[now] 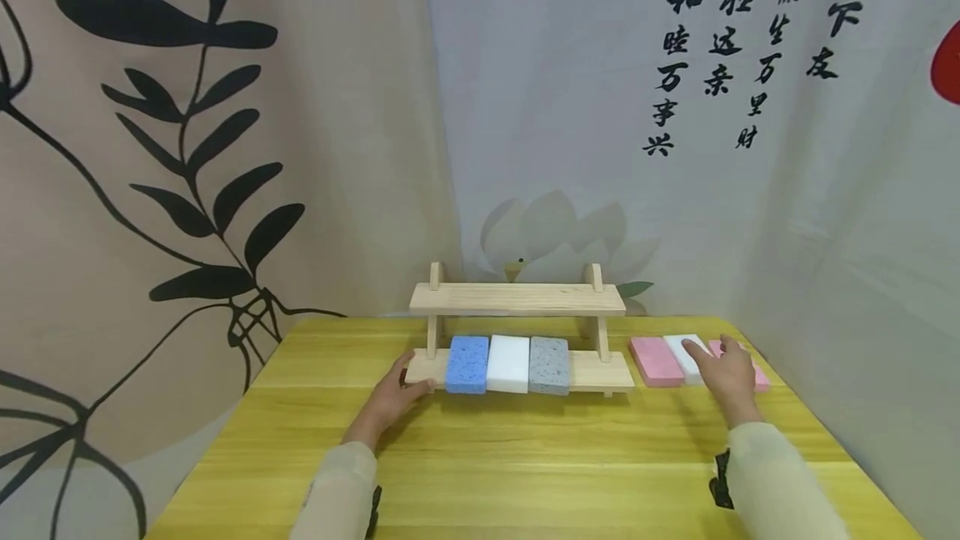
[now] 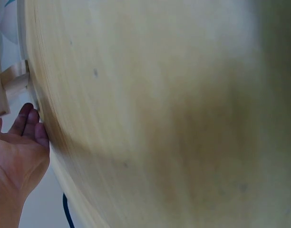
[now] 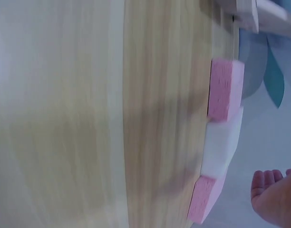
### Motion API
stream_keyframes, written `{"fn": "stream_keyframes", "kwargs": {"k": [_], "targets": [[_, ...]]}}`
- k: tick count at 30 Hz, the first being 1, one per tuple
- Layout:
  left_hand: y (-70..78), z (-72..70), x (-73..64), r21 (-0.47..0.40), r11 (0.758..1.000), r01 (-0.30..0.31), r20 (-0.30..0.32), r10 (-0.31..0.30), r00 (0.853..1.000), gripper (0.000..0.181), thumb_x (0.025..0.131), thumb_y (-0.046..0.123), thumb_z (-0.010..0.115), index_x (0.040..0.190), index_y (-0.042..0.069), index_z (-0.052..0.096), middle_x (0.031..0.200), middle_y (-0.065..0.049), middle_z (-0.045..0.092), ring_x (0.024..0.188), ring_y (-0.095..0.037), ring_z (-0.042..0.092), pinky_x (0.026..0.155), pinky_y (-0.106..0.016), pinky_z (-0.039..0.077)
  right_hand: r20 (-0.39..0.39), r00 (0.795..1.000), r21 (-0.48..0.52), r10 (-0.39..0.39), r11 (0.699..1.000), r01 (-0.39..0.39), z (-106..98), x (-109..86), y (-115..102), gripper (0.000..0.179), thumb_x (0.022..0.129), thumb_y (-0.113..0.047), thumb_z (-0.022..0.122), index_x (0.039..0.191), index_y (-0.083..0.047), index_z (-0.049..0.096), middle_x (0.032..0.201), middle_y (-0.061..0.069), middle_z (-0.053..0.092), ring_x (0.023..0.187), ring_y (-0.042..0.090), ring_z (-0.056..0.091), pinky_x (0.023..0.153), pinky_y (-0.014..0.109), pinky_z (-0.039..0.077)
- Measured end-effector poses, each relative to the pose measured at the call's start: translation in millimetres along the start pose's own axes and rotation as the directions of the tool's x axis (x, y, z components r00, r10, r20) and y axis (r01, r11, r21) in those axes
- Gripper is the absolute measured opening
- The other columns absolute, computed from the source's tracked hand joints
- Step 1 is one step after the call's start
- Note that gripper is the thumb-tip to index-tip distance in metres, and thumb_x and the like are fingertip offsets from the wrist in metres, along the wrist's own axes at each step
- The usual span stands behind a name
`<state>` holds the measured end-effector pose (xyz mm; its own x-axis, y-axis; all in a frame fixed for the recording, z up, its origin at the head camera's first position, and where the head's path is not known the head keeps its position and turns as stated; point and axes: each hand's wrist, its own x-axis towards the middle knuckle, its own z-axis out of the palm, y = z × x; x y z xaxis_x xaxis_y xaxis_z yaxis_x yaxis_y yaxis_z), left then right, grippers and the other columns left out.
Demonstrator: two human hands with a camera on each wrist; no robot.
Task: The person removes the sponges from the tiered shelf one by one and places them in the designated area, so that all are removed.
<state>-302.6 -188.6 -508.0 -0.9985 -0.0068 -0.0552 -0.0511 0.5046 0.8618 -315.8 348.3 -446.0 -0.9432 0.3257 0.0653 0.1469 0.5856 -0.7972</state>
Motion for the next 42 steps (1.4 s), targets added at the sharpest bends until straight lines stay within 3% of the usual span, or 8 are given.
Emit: {"fn": "stream_keyframes", "kwargs": {"k": [13, 23, 31, 42], "targets": [[-0.5, -1.1, 1.3, -0.015, 1.000, -0.009, 0.020, 0.010, 1.000, 0.091, 0.091, 0.052, 0.067, 0.160, 0.019, 0.018, 0.153, -0.027, 0.033, 0.137, -0.047, 0.034, 0.107, -0.064, 0.031, -0.064, 0.995, 0.066, -0.076, 0.995, 0.080, 47.1, -30.7, -46.7, 0.091, 0.095, -0.054, 0.059, 0.152, 0.009, 0.025, 0.148, 0.033, 0.032, 0.135, 0.047, 0.034, 0.108, 0.059, 0.033], [0.2, -2.5, 2.8, -0.018, 1.000, -0.015, 0.021, 0.016, 1.000, 0.091, 0.091, 0.052, 0.067, 0.160, 0.018, 0.017, 0.152, -0.029, 0.033, 0.136, -0.048, 0.035, 0.107, -0.063, 0.031, -0.042, 0.994, 0.145, -0.104, 0.983, 0.109, 92.5, -55.1, -74.7, 0.087, 0.094, -0.048, 0.064, 0.150, 0.009, 0.029, 0.146, 0.030, 0.035, 0.134, 0.043, 0.037, 0.109, 0.055, 0.034], [-2.1, -2.1, 3.2, -0.006, 1.000, -0.009, 0.033, 0.009, 0.999, 0.091, 0.092, 0.054, 0.065, 0.160, 0.020, 0.015, 0.155, -0.029, 0.028, 0.140, -0.049, 0.029, 0.109, -0.065, 0.027, -0.075, 0.988, 0.136, -0.136, 0.980, 0.145, 130.3, -73.3, -92.0, 0.085, 0.090, -0.047, 0.070, 0.147, 0.007, 0.037, 0.141, 0.029, 0.042, 0.126, 0.043, 0.042, 0.104, 0.057, 0.037], [-3.8, -2.2, 7.0, -0.007, 1.000, 0.000, 0.044, 0.000, 0.999, 0.091, 0.093, 0.053, 0.065, 0.160, 0.020, 0.014, 0.156, -0.028, 0.027, 0.140, -0.048, 0.029, 0.109, -0.064, 0.029, -0.031, 0.995, 0.132, -0.092, 0.987, 0.095, 163.0, -97.1, -101.4, 0.087, 0.089, -0.046, 0.072, 0.150, 0.004, 0.034, 0.148, 0.029, 0.033, 0.136, 0.047, 0.031, 0.109, 0.060, 0.031]]}}
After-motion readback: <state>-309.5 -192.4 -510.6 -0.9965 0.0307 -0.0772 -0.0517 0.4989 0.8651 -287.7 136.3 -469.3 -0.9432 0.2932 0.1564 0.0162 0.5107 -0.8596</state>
